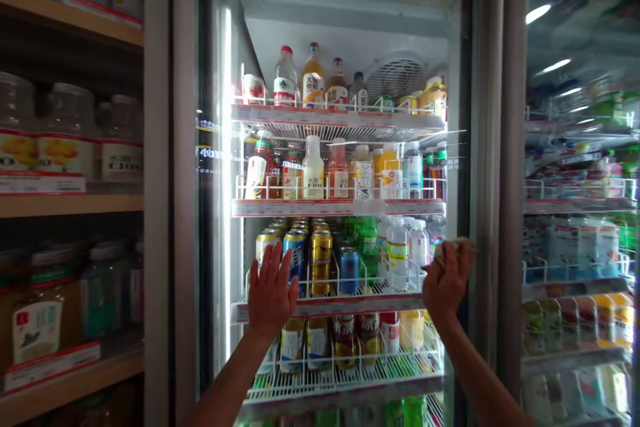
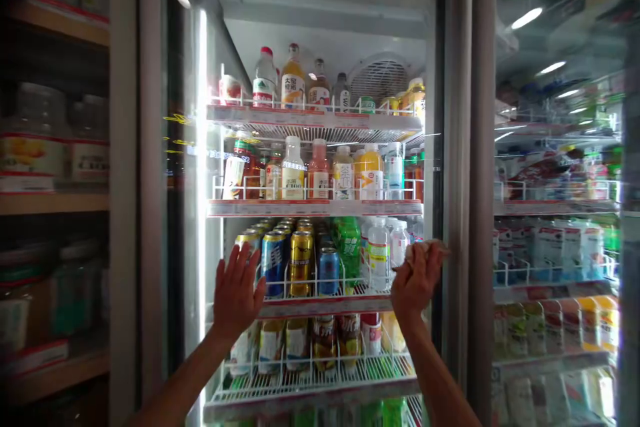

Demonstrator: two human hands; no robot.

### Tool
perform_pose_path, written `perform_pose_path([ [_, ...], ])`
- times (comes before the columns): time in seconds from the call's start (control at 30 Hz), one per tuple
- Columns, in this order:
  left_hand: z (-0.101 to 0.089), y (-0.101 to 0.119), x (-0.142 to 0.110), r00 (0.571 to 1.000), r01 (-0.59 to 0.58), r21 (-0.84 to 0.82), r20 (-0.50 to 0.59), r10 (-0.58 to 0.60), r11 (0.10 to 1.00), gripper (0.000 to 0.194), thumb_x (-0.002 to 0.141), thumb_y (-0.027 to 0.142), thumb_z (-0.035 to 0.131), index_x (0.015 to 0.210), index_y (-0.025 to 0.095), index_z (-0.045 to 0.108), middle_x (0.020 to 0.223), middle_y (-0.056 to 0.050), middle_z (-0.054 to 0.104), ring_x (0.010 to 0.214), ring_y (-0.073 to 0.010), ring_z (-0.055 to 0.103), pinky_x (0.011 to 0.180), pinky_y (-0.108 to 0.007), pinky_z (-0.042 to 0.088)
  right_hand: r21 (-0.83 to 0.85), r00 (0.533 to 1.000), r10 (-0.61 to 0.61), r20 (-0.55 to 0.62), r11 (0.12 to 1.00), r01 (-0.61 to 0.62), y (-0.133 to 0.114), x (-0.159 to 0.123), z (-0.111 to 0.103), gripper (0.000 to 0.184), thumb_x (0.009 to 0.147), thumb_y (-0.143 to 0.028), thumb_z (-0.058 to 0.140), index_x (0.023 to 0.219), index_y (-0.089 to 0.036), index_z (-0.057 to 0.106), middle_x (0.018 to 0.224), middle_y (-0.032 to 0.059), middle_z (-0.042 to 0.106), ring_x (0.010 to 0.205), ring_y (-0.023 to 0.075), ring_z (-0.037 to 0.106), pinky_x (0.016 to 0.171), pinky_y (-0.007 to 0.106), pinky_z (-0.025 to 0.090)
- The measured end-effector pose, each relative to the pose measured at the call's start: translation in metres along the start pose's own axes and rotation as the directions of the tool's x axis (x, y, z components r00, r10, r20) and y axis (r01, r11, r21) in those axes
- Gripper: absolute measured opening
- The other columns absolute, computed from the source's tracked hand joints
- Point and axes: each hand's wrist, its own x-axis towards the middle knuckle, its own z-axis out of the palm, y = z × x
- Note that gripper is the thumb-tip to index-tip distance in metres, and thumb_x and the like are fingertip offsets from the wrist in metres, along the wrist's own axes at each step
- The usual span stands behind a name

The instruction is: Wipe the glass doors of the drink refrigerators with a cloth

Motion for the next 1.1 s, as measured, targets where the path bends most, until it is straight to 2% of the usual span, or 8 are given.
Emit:
perform_pose_path([
  [0.1,-0.002,0.000,0.000,1.000,0.001,-0.018,-0.003,-0.001,1.000,0.067,0.083,0.025,0.048,0.142,0.021,0.015,0.147,-0.007,0.022,0.136,-0.0224,0.019,0.112,-0.043,0.013,0.114,0.968,-0.186,0.168,0.979,0.168,-0.042,-0.019,0.002,0.053,0.082,-0.014,0.044,0.134,-0.024,0.038,0.148,0.0081,0.022,0.136,0.0302,0.018,0.103,0.059,0.029],
  [0.23,-0.003,-0.001,0.001,1.000,-0.020,-0.011,-0.002,0.020,1.000,0.067,0.083,0.024,0.048,0.142,0.021,0.015,0.146,-0.008,0.023,0.136,-0.0224,0.020,0.112,-0.043,0.014,0.274,0.666,-0.623,0.411,0.781,0.562,-0.050,-0.039,-0.011,0.052,0.082,-0.014,0.047,0.131,-0.030,0.041,0.147,0.0010,0.026,0.135,0.0256,0.023,0.106,0.049,0.032],
  [0.43,-0.002,0.000,0.002,1.000,-0.009,-0.017,-0.013,0.009,1.000,0.067,0.083,0.024,0.047,0.142,0.021,0.015,0.146,-0.007,0.023,0.136,-0.0222,0.019,0.113,-0.043,0.013,0.006,0.989,-0.146,0.027,0.989,0.146,0.001,0.026,0.006,0.051,0.084,-0.016,0.043,0.134,-0.023,0.037,0.147,0.0093,0.026,0.134,0.0288,0.025,0.103,0.056,0.030],
  [0.57,-0.002,-0.001,0.001,1.000,-0.013,-0.014,-0.011,0.012,1.000,0.067,0.083,0.024,0.048,0.142,0.020,0.016,0.146,-0.008,0.023,0.136,-0.0222,0.018,0.112,-0.043,0.013,0.134,0.937,-0.310,0.161,0.947,0.291,-0.054,0.012,0.020,0.053,0.084,-0.015,0.041,0.136,-0.023,0.034,0.147,0.0075,0.026,0.137,0.0276,0.019,0.104,0.054,0.030],
  [0.7,-0.002,-0.003,0.000,1.000,-0.021,-0.017,-0.005,0.021,1.000,0.067,0.082,0.024,0.048,0.142,0.021,0.017,0.146,-0.008,0.024,0.136,-0.0223,0.019,0.112,-0.042,0.014,0.314,0.607,-0.675,0.420,0.735,0.600,-0.071,-0.021,0.008,0.050,0.083,-0.017,0.045,0.132,-0.029,0.041,0.146,0.0009,0.030,0.136,0.0243,0.021,0.108,0.048,0.027],
  [0.9,-0.001,-0.002,0.000,1.000,-0.020,0.011,-0.008,0.020,1.000,0.068,0.082,0.025,0.048,0.142,0.020,0.016,0.146,-0.008,0.025,0.136,-0.0229,0.020,0.112,-0.043,0.014,0.003,0.988,-0.156,-0.006,0.988,0.156,-0.005,0.047,0.019,0.049,0.083,-0.018,0.044,0.133,-0.021,0.041,0.145,0.0114,0.030,0.133,0.0289,0.027,0.104,0.054,0.028],
  [1.03,-0.004,0.000,0.001,1.000,-0.012,-0.001,-0.003,0.012,1.000,0.066,0.084,0.026,0.047,0.142,0.020,0.016,0.145,-0.009,0.026,0.136,-0.0222,0.019,0.112,-0.043,0.014,0.104,0.963,-0.256,0.090,0.964,0.246,-0.052,0.041,0.033,0.051,0.083,-0.015,0.042,0.134,-0.020,0.039,0.145,0.0099,0.029,0.135,0.0276,0.023,0.105,0.051,0.029],
  [1.1,-0.005,0.000,0.001,1.000,-0.008,-0.006,0.012,0.008,1.000,0.065,0.084,0.026,0.046,0.142,0.020,0.017,0.145,-0.009,0.027,0.136,-0.0219,0.018,0.112,-0.042,0.014,0.251,0.775,-0.549,0.315,0.835,0.489,-0.078,0.016,0.029,0.053,0.083,-0.015,0.044,0.134,-0.026,0.038,0.146,0.0032,0.030,0.136,0.0239,0.021,0.107,0.048,0.028],
])
